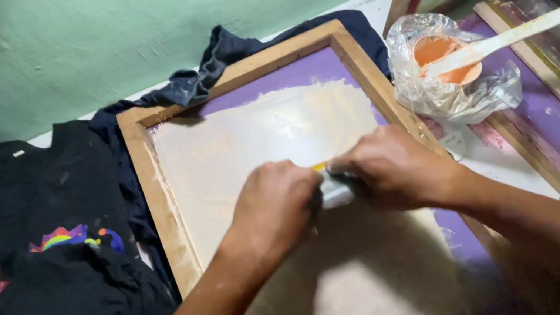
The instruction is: Spreading emulsion or ink across a screen printing frame using a squeegee
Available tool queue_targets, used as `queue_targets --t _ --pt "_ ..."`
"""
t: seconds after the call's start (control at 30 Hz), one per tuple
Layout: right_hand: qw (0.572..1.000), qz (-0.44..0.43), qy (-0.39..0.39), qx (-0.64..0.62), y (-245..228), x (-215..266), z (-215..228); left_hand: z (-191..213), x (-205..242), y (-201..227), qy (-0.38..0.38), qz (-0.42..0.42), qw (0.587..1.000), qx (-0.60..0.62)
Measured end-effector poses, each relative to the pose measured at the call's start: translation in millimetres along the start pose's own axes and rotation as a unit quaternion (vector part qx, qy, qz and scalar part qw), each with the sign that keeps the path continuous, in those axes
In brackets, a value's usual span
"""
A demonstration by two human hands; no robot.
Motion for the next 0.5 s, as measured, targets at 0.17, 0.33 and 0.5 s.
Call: queue_targets --t 0.17,0.33,0.5 --pt "0.99 0.11 -0.075 -0.051 -33.3 106.8 1.4 -24.0 40.0 92.4 -0.151 -0.047 0.987 0.038" --pt "0.976 0.067 -0.204 0.026 -37.4 117.3 15.2 -11.7 52.6 99.9 -0.143 -0.076 0.986 0.029" --pt "0.999 -0.014 -0.027 0.01 -24.6 18.0 55.4 29.7 23.0 22.7 0.008 0.008 0.997 -0.07"
Point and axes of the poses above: each hand's wrist, its own x-axis away from the middle knuckle, its own z-axis out of the back of the hand, y = z × x, the point moved 5 cm from there along -x, towards the middle knuckle, and after that the axes turned 14 degrees about -z, right-handed, at the moved point
